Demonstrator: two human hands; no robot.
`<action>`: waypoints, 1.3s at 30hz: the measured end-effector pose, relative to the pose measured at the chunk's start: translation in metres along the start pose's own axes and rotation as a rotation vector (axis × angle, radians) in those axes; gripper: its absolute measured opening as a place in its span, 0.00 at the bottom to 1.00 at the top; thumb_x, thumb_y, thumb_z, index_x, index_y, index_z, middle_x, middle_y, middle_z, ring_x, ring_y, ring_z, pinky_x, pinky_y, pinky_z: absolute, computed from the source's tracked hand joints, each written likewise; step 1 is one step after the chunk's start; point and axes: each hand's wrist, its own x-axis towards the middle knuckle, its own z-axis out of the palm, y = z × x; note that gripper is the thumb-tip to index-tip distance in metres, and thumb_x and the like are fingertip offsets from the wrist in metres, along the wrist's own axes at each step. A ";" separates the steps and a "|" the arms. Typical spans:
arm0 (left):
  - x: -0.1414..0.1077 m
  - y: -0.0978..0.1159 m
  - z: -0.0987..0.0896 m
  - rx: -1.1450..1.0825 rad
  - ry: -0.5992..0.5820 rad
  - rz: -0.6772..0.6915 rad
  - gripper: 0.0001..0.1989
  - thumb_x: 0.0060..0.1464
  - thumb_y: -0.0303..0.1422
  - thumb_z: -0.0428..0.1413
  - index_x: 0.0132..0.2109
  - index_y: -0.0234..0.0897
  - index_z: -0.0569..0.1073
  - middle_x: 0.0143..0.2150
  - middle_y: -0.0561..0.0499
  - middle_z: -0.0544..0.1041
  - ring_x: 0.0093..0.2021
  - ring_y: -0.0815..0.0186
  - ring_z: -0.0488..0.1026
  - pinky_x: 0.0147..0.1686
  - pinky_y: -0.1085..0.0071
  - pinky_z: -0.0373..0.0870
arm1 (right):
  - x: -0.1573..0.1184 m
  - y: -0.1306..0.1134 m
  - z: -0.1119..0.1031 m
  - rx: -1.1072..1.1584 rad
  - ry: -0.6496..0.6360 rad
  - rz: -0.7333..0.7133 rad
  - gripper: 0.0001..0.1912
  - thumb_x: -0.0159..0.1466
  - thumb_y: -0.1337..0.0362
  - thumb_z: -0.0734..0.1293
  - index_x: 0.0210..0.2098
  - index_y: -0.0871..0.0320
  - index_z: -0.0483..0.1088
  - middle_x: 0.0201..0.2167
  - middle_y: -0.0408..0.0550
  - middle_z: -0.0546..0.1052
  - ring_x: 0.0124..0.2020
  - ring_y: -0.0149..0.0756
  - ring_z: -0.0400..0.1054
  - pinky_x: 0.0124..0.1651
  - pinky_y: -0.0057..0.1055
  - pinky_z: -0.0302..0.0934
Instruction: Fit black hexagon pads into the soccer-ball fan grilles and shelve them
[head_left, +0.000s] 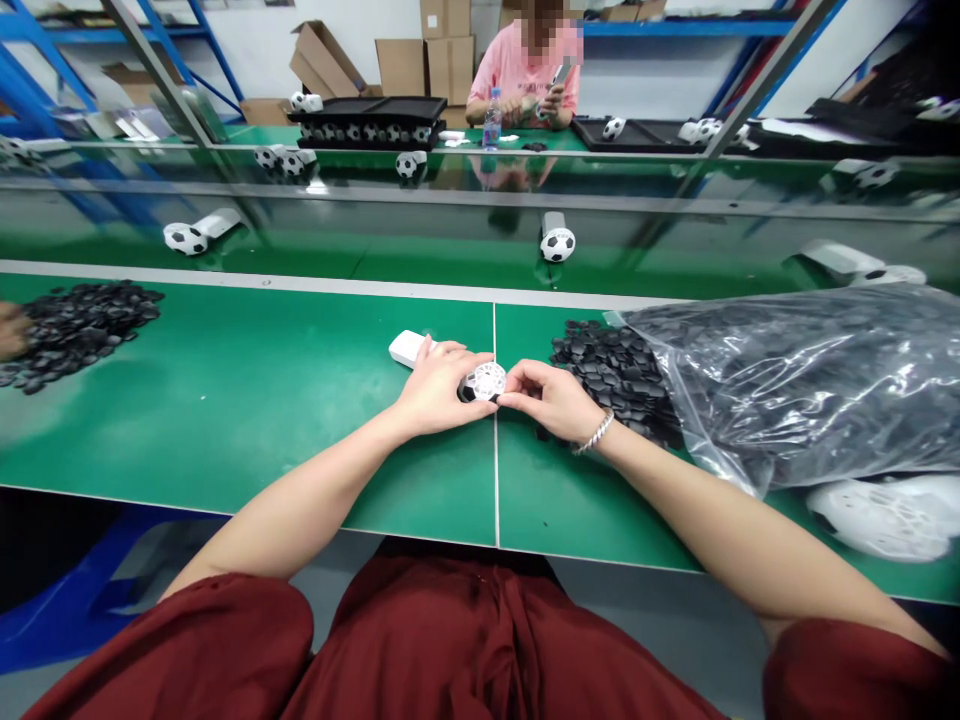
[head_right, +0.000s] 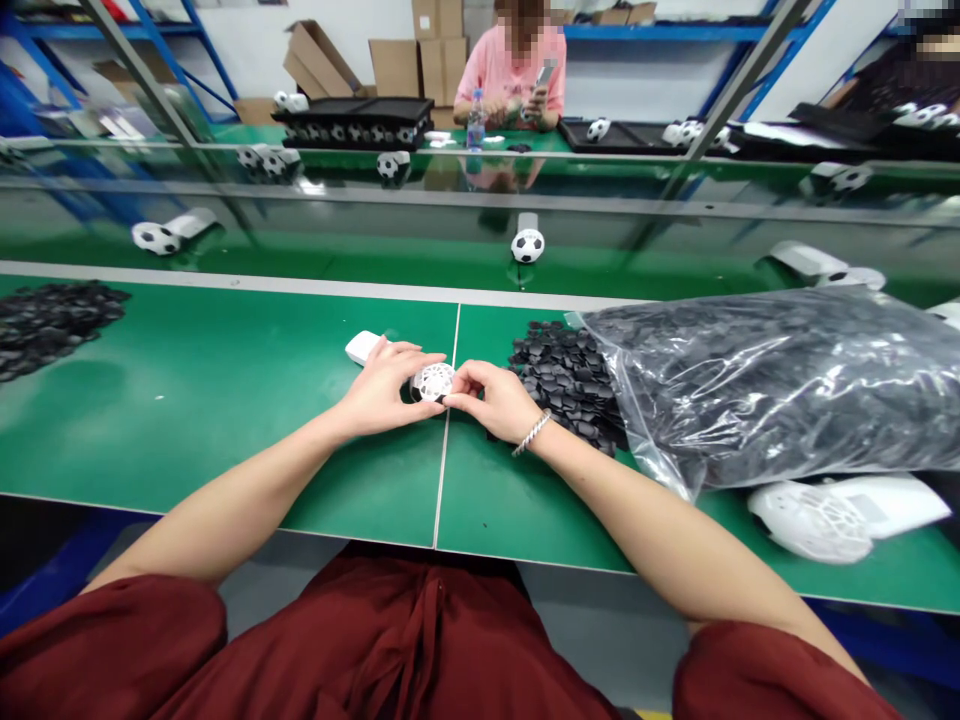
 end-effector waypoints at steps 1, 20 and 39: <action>0.001 0.000 0.000 -0.001 0.005 0.004 0.27 0.46 0.44 0.57 0.53 0.39 0.66 0.49 0.49 0.73 0.54 0.54 0.60 0.60 0.47 0.40 | 0.001 -0.001 0.001 -0.006 0.000 0.007 0.09 0.55 0.60 0.66 0.27 0.59 0.63 0.24 0.41 0.67 0.25 0.28 0.59 0.29 0.26 0.56; -0.005 0.001 0.003 -0.175 -0.155 0.079 0.33 0.47 0.37 0.58 0.60 0.45 0.57 0.63 0.50 0.57 0.66 0.48 0.37 0.59 0.39 0.39 | 0.003 -0.002 -0.035 -0.769 -0.283 0.224 0.05 0.59 0.65 0.64 0.34 0.59 0.71 0.34 0.50 0.73 0.34 0.35 0.68 0.37 0.29 0.59; -0.002 -0.010 0.012 -0.267 -0.103 0.267 0.29 0.42 0.27 0.56 0.54 0.37 0.61 0.61 0.43 0.58 0.66 0.54 0.42 0.62 0.54 0.48 | -0.004 -0.010 -0.027 -0.137 -0.137 0.061 0.04 0.59 0.65 0.61 0.31 0.57 0.66 0.25 0.41 0.72 0.24 0.28 0.66 0.30 0.27 0.62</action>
